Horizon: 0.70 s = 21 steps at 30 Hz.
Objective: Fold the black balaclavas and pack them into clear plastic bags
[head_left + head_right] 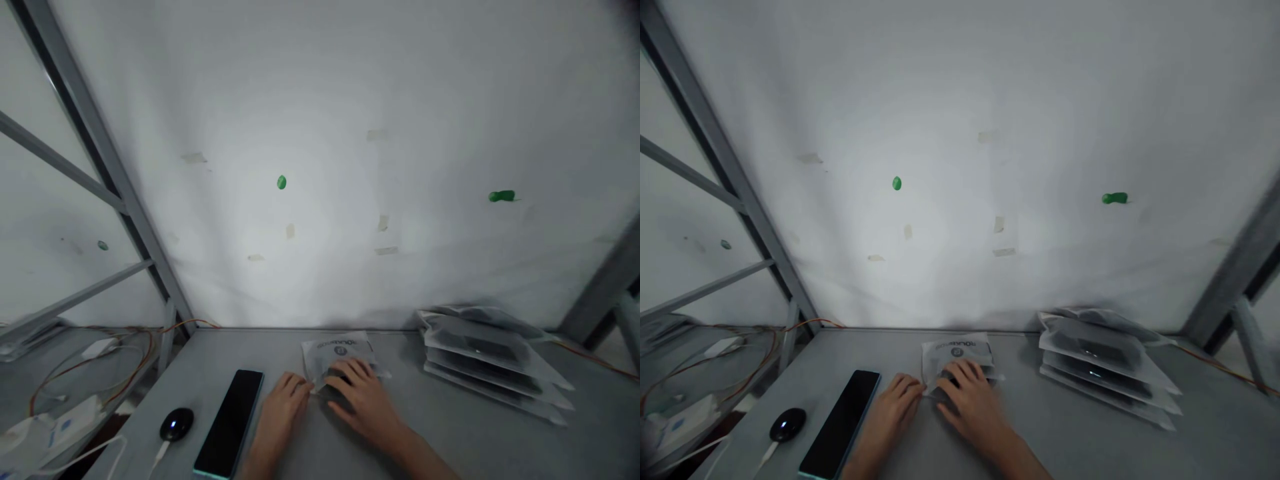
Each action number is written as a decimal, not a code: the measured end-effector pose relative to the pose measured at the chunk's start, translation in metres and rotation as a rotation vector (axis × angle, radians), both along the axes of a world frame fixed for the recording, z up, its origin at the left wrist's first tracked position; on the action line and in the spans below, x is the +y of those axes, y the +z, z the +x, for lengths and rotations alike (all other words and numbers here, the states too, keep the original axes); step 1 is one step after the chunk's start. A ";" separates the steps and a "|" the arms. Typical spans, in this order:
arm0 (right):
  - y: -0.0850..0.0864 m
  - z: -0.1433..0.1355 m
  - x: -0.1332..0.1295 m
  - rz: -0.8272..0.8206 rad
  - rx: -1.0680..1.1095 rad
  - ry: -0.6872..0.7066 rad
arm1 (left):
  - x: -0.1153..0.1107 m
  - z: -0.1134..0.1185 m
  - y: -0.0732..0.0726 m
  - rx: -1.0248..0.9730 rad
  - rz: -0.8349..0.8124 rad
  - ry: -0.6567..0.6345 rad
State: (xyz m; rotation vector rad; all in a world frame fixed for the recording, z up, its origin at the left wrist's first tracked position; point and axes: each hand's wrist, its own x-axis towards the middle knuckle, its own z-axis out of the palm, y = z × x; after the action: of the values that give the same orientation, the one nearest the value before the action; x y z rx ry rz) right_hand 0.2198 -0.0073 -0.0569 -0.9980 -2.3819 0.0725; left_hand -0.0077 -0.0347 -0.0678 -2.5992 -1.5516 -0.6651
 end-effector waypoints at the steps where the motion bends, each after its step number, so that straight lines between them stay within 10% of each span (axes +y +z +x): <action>1: -0.001 -0.010 -0.001 -0.003 -0.039 0.025 | 0.002 0.002 -0.003 0.020 0.000 0.003; 21: -0.021 -0.044 0.000 0.434 0.031 0.033 | -0.005 -0.001 -0.002 -0.106 0.242 -0.133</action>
State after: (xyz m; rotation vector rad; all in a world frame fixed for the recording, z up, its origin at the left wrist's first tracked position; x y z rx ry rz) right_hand 0.1759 -0.0074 -0.0778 -0.7424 -2.2482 -0.3973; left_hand -0.0085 -0.0398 -0.0694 -2.5364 -1.2393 -0.9515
